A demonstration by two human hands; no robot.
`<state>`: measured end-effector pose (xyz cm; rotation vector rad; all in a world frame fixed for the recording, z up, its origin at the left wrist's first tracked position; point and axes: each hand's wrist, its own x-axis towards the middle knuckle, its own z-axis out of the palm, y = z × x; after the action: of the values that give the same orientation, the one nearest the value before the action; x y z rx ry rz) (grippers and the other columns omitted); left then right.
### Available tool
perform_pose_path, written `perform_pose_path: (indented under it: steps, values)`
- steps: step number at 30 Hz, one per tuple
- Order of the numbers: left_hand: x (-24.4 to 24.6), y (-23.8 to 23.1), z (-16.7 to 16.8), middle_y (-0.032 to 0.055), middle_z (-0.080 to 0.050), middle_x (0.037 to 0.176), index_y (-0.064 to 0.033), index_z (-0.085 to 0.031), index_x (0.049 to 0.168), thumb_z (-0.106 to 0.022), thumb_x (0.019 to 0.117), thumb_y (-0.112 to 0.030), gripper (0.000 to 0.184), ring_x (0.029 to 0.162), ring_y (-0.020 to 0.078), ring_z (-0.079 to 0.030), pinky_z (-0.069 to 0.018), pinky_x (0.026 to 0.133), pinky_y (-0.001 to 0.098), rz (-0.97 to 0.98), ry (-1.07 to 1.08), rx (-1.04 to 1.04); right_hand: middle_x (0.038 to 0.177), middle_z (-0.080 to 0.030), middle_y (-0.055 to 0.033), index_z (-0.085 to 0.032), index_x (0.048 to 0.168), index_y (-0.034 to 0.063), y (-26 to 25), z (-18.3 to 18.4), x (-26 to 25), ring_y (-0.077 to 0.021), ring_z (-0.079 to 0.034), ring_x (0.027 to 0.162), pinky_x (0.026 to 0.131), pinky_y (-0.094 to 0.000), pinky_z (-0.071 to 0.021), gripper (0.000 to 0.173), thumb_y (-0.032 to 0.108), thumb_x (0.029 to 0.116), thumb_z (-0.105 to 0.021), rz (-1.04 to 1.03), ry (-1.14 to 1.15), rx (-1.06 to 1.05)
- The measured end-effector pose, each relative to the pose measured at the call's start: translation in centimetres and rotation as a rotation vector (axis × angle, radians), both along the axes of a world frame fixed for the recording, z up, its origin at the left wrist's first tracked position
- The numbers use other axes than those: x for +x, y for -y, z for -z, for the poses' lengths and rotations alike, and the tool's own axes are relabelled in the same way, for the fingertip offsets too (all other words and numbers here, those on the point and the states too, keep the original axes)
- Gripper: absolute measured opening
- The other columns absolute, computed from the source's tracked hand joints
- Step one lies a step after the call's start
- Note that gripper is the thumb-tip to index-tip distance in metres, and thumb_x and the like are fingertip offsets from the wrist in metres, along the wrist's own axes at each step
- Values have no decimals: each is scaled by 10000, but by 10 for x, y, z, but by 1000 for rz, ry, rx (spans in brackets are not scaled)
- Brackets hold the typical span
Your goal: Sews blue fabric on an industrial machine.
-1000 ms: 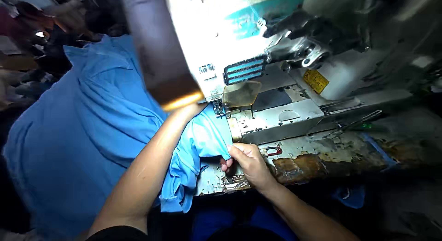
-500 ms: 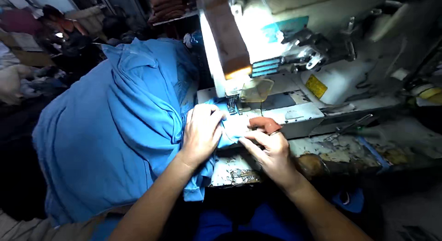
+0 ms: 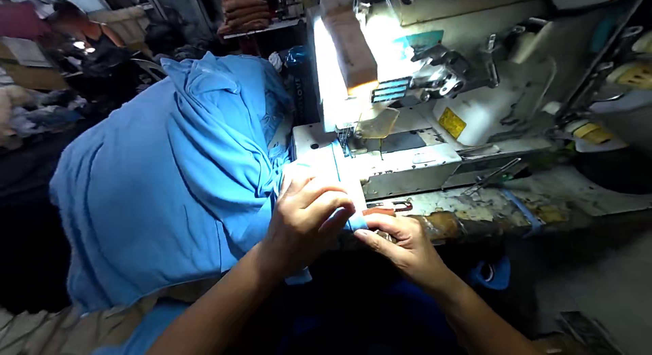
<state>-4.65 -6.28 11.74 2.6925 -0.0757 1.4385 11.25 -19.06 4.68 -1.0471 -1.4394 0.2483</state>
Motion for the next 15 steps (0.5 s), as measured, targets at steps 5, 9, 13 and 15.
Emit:
perform_pose_path:
  steps: [5,9,13,15]
  values:
    - [20,-2,-26,48,-676,898,-125,-715,894,-623,933,-108,102,860,239,-651,-482,791,462,-63,-640,337,938,-718,-62,-720,924,25,-4,12,6,-30,-644,982,907,-189,-501,197,194,980,-636,40,164,-13]
    - [30,-23,-43,78,-657,765,-94,-726,854,-681,912,-180,113,737,280,-659,-478,687,486,-81,-954,332,982,-753,-55,-753,991,8,-25,40,12,-21,-686,979,916,-201,-546,189,144,954,-628,75,56,-53]
    - [33,-57,-56,62,-613,654,-119,-697,721,-736,820,-219,146,625,274,-630,-436,547,457,-136,-794,390,914,-761,-41,-770,939,7,-44,45,18,14,-689,878,842,-149,-548,169,153,946,-685,114,0,-28]
    - [35,-65,-63,45,-580,630,-138,-665,700,-705,833,-258,183,614,256,-614,-415,545,436,-163,-802,435,909,-764,-43,-779,929,21,-53,45,24,11,-691,876,843,-151,-543,177,176,944,-695,134,24,-35]
